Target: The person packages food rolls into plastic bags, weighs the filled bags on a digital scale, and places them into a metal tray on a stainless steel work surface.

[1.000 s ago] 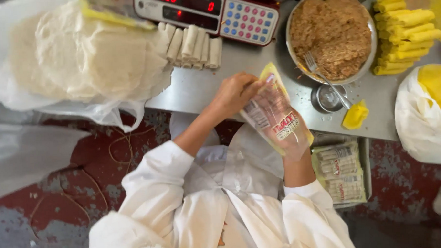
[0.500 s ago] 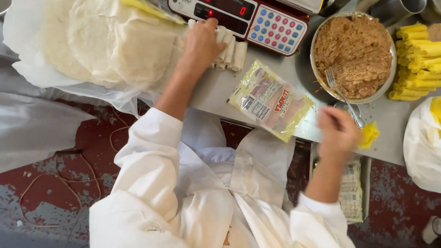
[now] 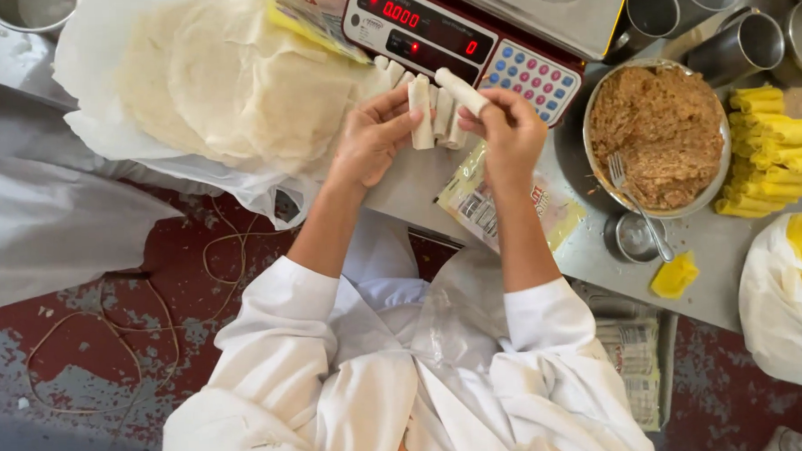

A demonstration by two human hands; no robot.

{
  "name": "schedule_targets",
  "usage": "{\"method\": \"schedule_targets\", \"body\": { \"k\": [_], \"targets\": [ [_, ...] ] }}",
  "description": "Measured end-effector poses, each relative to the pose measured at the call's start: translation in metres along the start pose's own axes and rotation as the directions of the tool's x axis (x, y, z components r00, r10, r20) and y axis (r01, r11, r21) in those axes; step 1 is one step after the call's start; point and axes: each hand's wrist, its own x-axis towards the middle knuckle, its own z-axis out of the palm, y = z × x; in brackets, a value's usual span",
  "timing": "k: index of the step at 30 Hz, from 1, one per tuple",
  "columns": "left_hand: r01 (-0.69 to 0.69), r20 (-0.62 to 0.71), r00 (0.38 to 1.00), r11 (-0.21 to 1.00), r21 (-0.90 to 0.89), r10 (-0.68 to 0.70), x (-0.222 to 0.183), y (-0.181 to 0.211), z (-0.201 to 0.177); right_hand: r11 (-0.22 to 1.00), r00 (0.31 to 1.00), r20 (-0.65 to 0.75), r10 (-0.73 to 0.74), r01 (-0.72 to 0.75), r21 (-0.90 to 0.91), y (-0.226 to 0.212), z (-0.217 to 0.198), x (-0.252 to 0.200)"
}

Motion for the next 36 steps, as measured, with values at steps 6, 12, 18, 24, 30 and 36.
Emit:
{"method": "schedule_targets", "body": {
  "k": [6,12,18,24,30,36],
  "targets": [
    [-0.022,0.014,1.0,1.0,0.022,0.022,0.01,-0.039,0.008,0.973,0.984,0.06,-0.17,0.177,-0.146,-0.036,-0.007,-0.042],
    [-0.107,0.129,0.988,0.982,0.157,0.087,-0.014,-0.005,0.03,0.891,0.939,0.095,-0.331,0.344,-0.296,-0.031,-0.007,-0.043],
    [-0.164,0.115,0.983,0.972,0.165,0.146,-0.008,-0.011,0.025,0.882,0.929,0.112,-0.352,0.369,-0.293,-0.036,-0.009,-0.039],
    [-0.19,0.106,0.979,0.971,0.149,0.175,-0.012,-0.01,0.037,0.874,0.919,0.122,-0.375,0.394,-0.283,-0.042,-0.013,-0.037],
    [-0.192,0.146,0.974,0.971,0.141,0.171,-0.013,-0.006,0.029,0.928,0.953,0.155,-0.261,0.292,-0.231,-0.036,-0.011,-0.057],
    [-0.125,-0.055,0.991,0.991,-0.054,0.122,-0.007,0.007,0.031,0.965,0.942,0.329,-0.06,0.139,-0.221,-0.037,0.003,-0.071]
  ]
}}
